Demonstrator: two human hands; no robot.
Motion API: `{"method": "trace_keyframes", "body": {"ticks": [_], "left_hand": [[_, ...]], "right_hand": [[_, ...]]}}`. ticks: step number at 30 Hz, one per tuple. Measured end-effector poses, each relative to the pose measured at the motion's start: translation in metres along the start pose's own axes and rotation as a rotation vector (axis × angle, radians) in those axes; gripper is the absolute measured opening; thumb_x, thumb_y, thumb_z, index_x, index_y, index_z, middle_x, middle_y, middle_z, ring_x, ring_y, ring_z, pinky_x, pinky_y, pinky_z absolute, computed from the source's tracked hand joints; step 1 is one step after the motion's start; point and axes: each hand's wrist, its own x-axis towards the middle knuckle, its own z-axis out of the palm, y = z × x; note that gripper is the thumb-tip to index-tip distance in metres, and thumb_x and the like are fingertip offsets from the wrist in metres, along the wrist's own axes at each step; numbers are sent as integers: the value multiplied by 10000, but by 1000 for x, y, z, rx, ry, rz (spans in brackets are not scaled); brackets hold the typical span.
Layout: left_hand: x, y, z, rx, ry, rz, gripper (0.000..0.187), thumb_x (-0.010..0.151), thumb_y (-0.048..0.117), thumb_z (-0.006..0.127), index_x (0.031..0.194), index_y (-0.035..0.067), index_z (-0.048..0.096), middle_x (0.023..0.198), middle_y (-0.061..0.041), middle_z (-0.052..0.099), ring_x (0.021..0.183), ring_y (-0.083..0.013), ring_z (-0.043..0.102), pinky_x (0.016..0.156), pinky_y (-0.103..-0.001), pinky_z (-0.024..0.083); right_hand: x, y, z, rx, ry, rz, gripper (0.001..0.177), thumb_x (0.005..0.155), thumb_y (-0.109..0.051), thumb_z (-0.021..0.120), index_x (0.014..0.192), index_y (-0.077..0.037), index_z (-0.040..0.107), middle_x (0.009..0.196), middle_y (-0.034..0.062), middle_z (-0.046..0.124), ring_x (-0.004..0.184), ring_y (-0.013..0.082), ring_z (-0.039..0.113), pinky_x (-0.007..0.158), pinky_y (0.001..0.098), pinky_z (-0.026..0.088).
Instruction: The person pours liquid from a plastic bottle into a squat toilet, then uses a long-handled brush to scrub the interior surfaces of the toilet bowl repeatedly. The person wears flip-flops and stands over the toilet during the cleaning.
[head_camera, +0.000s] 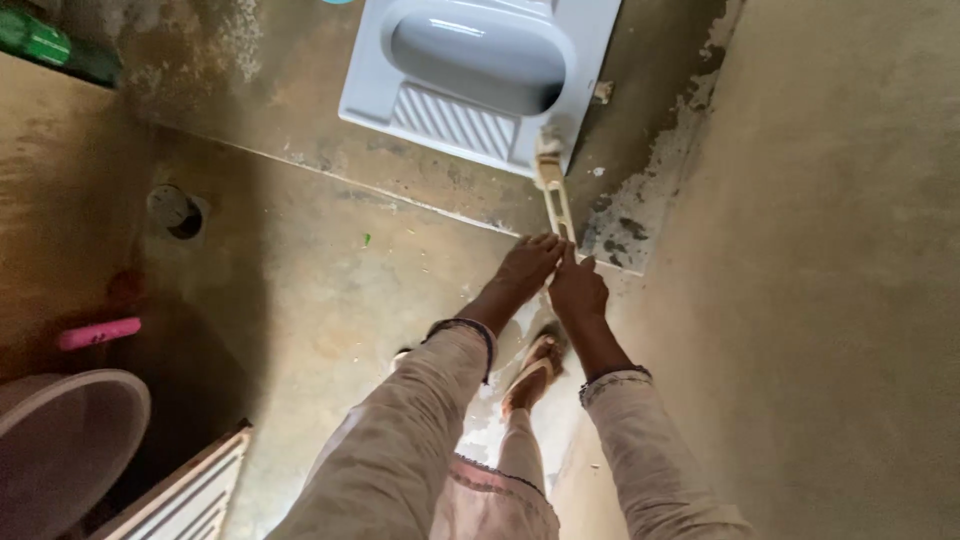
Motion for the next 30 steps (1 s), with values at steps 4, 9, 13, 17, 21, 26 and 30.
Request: {"method": "trace_keyframes", "body": {"ticks": [4, 9, 13, 17, 21, 26, 30], "left_hand": [[-19, -8, 1, -104, -39, -52, 501, 985, 123, 579, 1473, 84, 470, 1513, -133, 518, 1434, -311, 476, 1164, -456, 388], [-31, -37, -26, -429, 154, -71, 885, 860, 230, 766, 1594, 68, 299, 1582, -186, 418, 1443, -351, 446, 1162, -438, 416], [-18, -34, -94, -592, 188, 88, 1180, 654, 289, 886, 1597, 77, 208, 1619, -182, 351, 1445, -360, 416, 1177, -420, 398], [5, -37, -92, -433, 107, 191, 1122, 661, 297, 896, 1579, 117, 277, 1612, -157, 341, 1425, -354, 439, 1183, -392, 403], [28, -32, -40, -393, -53, 274, 934, 744, 230, 825, 1568, 138, 397, 1571, -105, 454, 1406, -313, 523, 1176, -351, 483], [25, 1, -96, -458, -72, 295, 910, 695, 240, 875, 1486, 136, 437, 1470, -97, 517, 1339, -325, 551, 1111, -395, 486], [32, 6, -106, -438, -138, 188, 898, 684, 168, 860, 1475, 145, 436, 1425, -95, 527, 1292, -339, 570, 1075, -422, 499]], "right_hand": [[4, -13, 13, 56, 34, -2, 565, 1023, -325, 526, 1542, -140, 399, 1260, 278, 618, 1043, 449, 697, 871, 510, 577], [44, -45, 23, 81, -1, -29, 497, 1028, -312, 512, 1455, -63, 473, 1167, 277, 666, 1061, 427, 696, 857, 518, 584], [87, -20, 48, 28, 37, -64, 409, 1026, -321, 555, 1322, -48, 627, 1178, 240, 689, 1100, 409, 689, 912, 485, 579], [87, -30, 37, 3, 58, -114, 419, 1009, -322, 574, 1319, -44, 624, 1181, 239, 686, 1097, 407, 688, 910, 481, 578], [90, -16, 20, -18, 90, -149, 430, 992, -323, 593, 1316, -41, 621, 1184, 239, 683, 1093, 406, 687, 907, 478, 578], [98, 2, 8, -27, 132, -183, 446, 971, -325, 617, 1311, -36, 617, 1187, 237, 678, 1089, 404, 685, 904, 474, 578], [89, 17, 16, -27, 137, -203, 461, 954, -326, 636, 1308, -33, 614, 1191, 236, 675, 1086, 403, 684, 902, 471, 577]]}}
